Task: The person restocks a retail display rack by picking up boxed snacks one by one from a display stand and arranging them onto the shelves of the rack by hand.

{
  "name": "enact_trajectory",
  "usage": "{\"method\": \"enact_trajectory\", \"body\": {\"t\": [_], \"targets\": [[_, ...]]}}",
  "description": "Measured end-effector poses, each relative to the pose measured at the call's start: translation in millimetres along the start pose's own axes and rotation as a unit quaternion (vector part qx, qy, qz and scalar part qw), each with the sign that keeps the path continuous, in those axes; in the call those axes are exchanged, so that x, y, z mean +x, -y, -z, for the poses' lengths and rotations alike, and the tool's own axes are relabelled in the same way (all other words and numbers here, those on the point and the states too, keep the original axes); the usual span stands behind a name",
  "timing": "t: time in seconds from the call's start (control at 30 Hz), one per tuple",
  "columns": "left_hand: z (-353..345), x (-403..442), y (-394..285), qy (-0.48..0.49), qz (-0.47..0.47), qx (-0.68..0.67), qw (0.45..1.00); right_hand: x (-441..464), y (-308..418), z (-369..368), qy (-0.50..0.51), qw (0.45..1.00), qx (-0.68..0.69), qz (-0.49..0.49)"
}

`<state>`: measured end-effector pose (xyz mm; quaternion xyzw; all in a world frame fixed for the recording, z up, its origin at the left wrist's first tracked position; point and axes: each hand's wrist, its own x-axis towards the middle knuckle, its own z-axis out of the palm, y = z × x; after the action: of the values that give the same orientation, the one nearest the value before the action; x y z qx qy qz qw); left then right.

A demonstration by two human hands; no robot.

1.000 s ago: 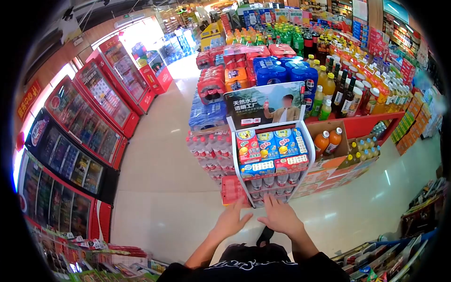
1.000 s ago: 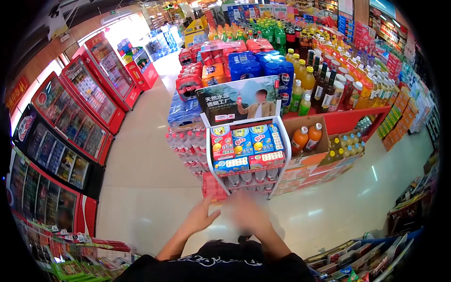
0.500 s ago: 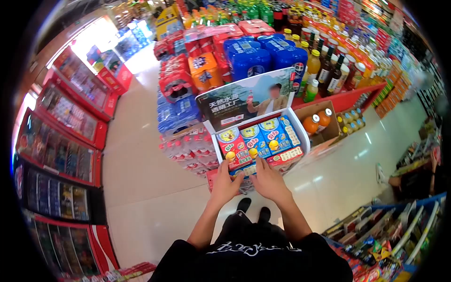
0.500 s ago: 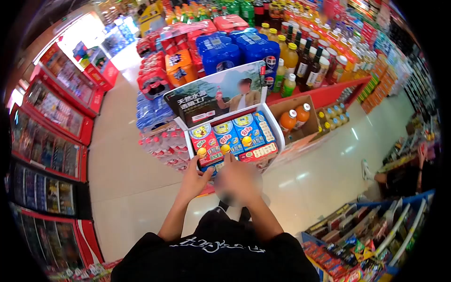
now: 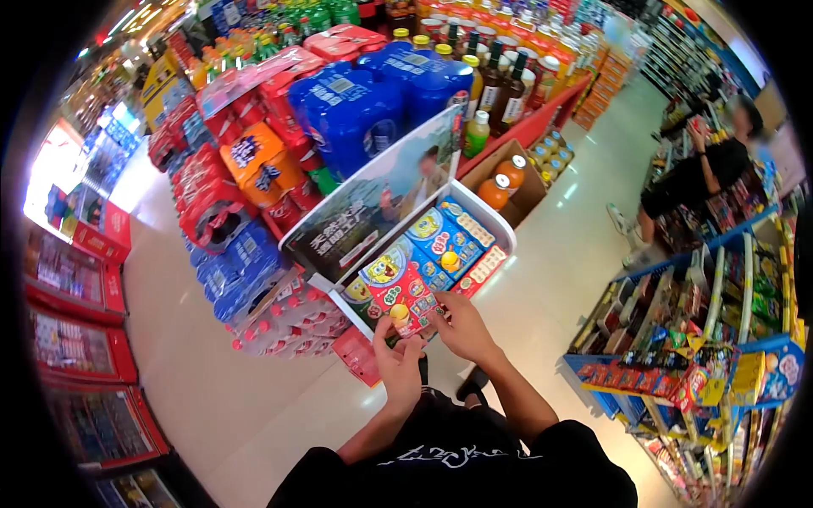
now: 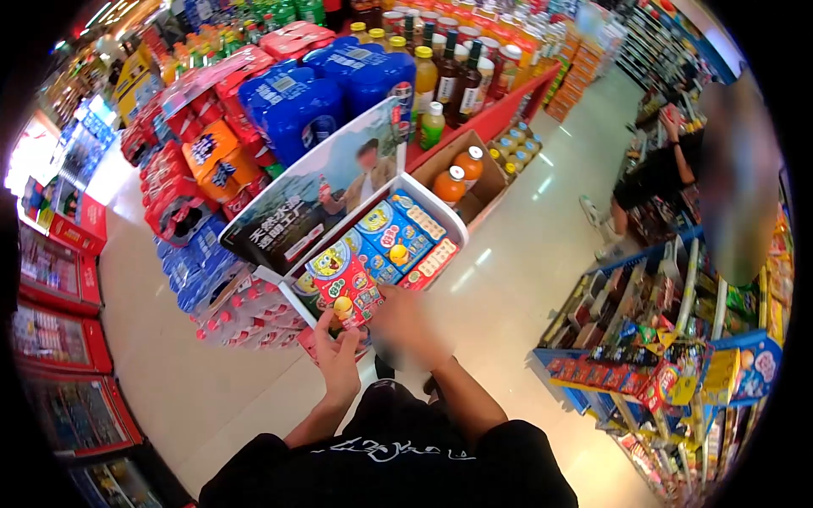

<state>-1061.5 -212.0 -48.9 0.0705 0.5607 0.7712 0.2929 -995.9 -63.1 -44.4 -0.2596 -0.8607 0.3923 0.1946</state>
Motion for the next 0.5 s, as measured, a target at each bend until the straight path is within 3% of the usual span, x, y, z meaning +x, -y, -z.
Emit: {"method": "enact_trajectory", "body": {"t": [0.07,0.13,0.17,0.27,0.5], "targets": [[-18.0,-4.5,-5.8,0.018,-0.007,-0.012,1.000,-20.8,8.2,13.6,-0.038,0.992,0.070,-0.095],[-34.9,-13.3,-7.3,0.040,-0.003,-0.003,0.999,-46.0,16.0,40.8,-0.076,0.983,0.116,-0.120],[-43.1,-20.2,-4.5,0.087,-0.024,0.018,0.996,-60.6,15.4,53.5,-0.097,0.976,0.141,-0.131],[-74.9,-56.6,-6.3,0.205,0.046,-0.017,0.978,-123.4,-5.9,81.7,-0.189,0.944,0.207,-0.174],[-135.7,-169.0,58.6,0.403,-0.041,0.141,0.903,-287.5,-53.7,126.1,-0.391,0.867,0.261,-0.165]]}}
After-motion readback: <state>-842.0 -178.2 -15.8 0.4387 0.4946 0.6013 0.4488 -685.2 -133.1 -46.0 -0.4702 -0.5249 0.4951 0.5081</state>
